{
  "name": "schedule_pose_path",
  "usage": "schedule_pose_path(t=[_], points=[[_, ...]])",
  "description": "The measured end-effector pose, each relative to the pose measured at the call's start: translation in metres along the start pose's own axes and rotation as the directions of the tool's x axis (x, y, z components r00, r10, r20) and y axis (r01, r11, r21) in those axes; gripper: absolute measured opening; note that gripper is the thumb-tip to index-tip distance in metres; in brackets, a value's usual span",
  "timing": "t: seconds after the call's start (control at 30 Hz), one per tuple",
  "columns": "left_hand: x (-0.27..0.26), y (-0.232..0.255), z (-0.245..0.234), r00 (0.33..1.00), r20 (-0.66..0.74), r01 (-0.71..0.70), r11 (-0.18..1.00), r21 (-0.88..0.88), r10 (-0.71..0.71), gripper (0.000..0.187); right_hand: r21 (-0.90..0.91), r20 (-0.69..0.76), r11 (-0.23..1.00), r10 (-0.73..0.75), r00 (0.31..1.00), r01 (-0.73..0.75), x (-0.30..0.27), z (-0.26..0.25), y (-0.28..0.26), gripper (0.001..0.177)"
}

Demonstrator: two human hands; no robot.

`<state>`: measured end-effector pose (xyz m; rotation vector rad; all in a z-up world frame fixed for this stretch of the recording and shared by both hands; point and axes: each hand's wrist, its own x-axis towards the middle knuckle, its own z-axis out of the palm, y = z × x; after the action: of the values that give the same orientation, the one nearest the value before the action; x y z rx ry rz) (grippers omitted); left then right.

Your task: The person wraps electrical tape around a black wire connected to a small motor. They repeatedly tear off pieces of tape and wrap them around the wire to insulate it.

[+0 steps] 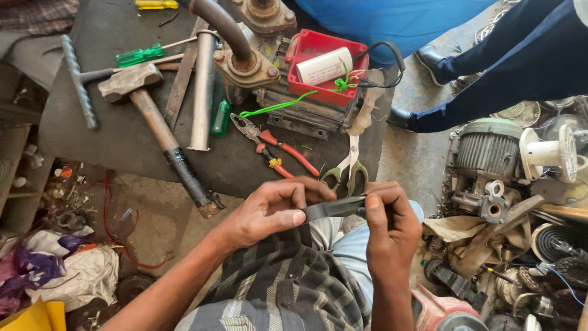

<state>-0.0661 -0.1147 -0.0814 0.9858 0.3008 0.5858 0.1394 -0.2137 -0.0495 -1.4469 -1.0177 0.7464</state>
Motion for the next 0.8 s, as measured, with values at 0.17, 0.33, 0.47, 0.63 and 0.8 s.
schedule_pose_path(t=[0.17,0.33,0.47,0.63,0.8], points=[[0.000,0.006,0.003,0.994,-0.049,0.099,0.995,0.000,-0.099,0.026,-0.004,0.075,0.995,0.100,0.992,-0.100,0.005,0.000,0.000,0.012],[-0.003,0.037,0.001,1.000,0.010,-0.025,0.786,0.618,0.024,0.022,-0.206,0.246,0.975,-0.035,0.969,0.088,0.014,0.006,-0.023,0.054],[0.006,0.063,0.003,0.979,0.201,-0.177,0.643,0.745,0.037,0.021,-0.282,0.525,0.857,-0.238,0.817,0.431,0.028,0.008,-0.044,0.059],[0.013,0.086,0.003,0.938,0.329,-0.208,0.578,0.789,-0.112,0.022,-0.308,0.665,0.843,-0.140,0.733,0.441,0.045,0.009,-0.053,0.054],[0.012,0.091,0.000,0.919,0.368,-0.202,0.634,0.747,-0.140,0.025,-0.182,0.731,0.919,-0.111,0.673,0.349,0.053,0.010,-0.048,0.062]])
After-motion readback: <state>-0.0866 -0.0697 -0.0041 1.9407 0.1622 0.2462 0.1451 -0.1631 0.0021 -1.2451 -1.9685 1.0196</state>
